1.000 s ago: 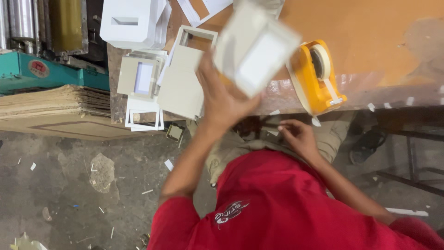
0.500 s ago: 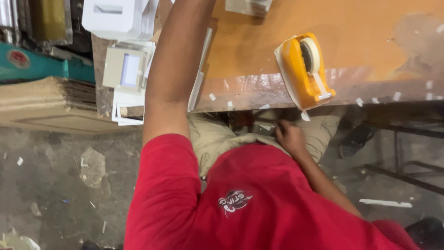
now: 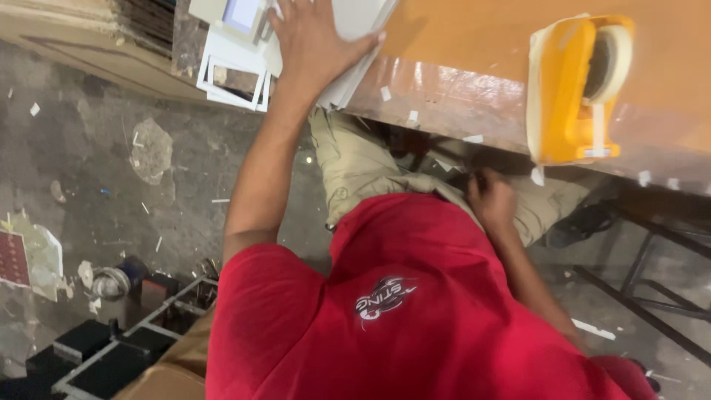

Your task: The person assembles small white rectangular frames by hand, applying adhesive tape to join the pieces. They repeatedly pick up frame parts, align them, and press tape along the edges to secure the assembly.

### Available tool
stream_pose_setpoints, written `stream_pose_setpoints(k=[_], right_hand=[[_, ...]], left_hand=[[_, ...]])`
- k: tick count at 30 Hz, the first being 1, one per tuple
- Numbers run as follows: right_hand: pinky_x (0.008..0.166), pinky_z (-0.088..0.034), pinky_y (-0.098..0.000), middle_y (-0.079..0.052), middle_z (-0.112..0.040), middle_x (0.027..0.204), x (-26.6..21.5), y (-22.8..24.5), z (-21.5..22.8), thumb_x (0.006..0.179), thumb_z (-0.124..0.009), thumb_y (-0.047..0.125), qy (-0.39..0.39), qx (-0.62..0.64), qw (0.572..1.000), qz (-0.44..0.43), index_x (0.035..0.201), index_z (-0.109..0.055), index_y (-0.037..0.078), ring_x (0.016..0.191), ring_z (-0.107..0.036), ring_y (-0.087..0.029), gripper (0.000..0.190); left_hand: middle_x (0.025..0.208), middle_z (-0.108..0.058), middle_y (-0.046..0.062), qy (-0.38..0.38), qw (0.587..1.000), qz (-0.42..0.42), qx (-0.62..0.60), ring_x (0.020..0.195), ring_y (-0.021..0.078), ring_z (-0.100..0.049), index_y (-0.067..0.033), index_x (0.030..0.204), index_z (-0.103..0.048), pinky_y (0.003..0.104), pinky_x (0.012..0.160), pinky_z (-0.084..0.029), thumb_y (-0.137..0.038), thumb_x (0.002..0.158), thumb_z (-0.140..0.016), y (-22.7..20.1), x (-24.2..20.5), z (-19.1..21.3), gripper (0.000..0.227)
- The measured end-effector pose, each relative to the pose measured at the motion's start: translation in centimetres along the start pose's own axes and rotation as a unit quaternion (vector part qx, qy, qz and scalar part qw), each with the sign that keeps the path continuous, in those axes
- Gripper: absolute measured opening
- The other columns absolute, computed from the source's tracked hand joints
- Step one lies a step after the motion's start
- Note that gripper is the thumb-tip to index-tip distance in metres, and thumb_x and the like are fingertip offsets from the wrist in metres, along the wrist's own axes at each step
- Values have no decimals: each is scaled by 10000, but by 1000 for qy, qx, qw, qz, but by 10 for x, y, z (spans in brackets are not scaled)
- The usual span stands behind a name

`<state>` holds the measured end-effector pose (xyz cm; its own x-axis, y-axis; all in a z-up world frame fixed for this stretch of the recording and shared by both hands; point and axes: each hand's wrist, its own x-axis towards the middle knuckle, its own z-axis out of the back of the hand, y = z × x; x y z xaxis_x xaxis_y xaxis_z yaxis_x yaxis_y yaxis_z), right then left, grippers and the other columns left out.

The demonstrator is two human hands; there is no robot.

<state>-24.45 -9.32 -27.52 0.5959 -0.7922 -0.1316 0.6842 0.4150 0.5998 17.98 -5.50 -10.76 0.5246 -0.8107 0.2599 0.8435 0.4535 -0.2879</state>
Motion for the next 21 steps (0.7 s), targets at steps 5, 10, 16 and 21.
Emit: stream_pose_setpoints(k=[5, 10, 16, 21], right_hand=[[757, -546, -507, -211, -727, 1001, 3, 2, -2, 962, -683, 258, 17, -9, 1000, -2, 1114, -737, 85, 885, -691, -425, 236], [822, -552, -479, -219, -726, 1034, 1, 8, 8, 982, -676, 191, -1, 38, 998, 43, 1109, -743, 54, 944, -695, -419, 198], [828, -568, -388, -178, -750, 1041, 2, 51, 40, 988, -688, 118, 43, 199, 979, -26, 1144, -721, -5, 924, -746, -314, 201], [967, -540, -374, -180, -706, 1227, 3, 128, 90, 962, -751, 199, -14, 186, 962, 200, 1188, -663, 3, 1112, -682, -301, 313]], left_hand=[[1426, -419, 359, 120, 988, 88, -35, 1352, 567, -301, 1, 1445, -448, 759, 1048, -200, -578, 674, -912, 26, -25, -16, 1071], [1421, -503, 269, 146, 979, 122, -79, 1390, 469, -383, -46, 1404, -523, 712, 1126, -201, -568, 679, -902, 24, -18, -14, 971], [1483, -473, 297, 46, 974, 145, -167, 1446, 461, -402, -21, 1447, -494, 576, 1220, -312, -608, 798, -926, 27, -26, 14, 976], [1540, -310, 256, -45, 749, 158, -641, 1428, 413, -406, -132, 1544, -152, 571, 1171, -436, -595, 799, -812, -19, -70, 2, 1097]])
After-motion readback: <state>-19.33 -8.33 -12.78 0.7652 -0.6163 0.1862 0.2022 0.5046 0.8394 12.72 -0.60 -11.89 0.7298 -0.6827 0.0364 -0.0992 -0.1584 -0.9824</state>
